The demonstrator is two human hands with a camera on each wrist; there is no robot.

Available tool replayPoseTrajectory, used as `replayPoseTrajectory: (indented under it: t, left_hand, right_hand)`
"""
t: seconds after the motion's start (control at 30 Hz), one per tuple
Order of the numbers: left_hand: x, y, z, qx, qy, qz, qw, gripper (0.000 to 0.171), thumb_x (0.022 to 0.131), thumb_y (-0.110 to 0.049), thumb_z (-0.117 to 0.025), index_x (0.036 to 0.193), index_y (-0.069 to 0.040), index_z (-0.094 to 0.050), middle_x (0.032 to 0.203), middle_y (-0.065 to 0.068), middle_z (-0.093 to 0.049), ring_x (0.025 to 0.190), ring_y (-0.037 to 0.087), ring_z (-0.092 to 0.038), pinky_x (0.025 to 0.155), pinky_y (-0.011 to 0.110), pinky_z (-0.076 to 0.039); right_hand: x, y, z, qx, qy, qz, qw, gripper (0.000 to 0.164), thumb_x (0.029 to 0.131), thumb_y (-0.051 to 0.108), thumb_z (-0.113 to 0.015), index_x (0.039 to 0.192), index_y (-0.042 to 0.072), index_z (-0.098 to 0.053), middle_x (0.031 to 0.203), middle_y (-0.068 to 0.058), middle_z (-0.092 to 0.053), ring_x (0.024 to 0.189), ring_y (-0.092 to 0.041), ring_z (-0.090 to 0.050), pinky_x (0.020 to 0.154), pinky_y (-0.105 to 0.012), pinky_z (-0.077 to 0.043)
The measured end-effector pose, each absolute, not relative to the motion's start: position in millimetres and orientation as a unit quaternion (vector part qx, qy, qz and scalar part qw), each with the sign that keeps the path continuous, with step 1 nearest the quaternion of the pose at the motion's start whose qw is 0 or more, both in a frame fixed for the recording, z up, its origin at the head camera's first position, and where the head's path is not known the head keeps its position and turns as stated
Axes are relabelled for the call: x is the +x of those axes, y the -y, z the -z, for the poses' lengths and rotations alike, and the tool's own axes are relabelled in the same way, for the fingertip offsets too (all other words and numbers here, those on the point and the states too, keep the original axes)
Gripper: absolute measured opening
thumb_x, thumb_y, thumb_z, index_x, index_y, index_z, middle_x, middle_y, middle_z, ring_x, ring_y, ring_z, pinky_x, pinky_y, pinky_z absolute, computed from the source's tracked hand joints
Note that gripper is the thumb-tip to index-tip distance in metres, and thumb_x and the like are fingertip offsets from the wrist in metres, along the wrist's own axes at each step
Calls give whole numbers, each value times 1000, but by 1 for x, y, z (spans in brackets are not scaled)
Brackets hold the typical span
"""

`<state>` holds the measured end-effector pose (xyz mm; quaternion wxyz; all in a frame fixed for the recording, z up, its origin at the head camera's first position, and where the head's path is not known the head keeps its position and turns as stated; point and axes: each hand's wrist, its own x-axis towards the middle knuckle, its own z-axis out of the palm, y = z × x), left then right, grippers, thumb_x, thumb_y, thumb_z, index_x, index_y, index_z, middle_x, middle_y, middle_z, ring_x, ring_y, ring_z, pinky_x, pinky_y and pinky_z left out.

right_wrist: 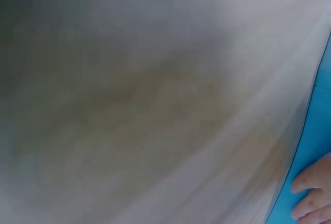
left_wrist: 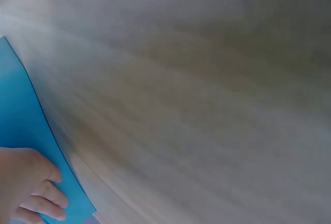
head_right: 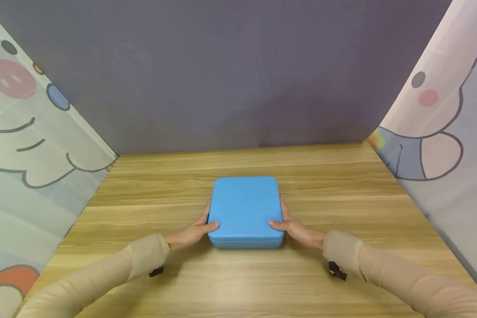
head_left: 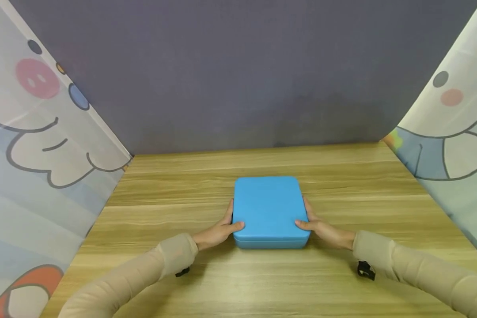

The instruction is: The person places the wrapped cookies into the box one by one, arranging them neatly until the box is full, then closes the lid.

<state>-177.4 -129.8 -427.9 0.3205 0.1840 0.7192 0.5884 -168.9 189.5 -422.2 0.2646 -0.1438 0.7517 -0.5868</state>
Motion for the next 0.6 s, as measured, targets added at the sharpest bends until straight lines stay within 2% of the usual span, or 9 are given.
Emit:
replayPoseTrajectory:
  t: [0.2, 0.6]
  left_hand:
    - [-183, 132, 428, 182, -729, -566, 340, 89, 97, -39, -40, 134, -23, 40, 140, -2, 44, 131, 21, 36, 111, 56, 6]
    - [-183, 134, 430, 215, -750, -537, 321, 92, 97, -39, -42, 134, -22, 40, 142, 0, 42, 133, 19, 32, 112, 53, 10]
  right_hand:
    - [-174, -191, 420, -152, -753, 580, 270, 93, 95, 28, -47, 137, 11, 35, 141, -10, 42, 129, -32, 36, 98, -67, 19]
    - [-174, -192, 422, -164, -753, 572, 282, 93, 95, 26, -46, 135, 13, 37, 139, -8, 45, 127, -31, 39, 97, -68, 19]
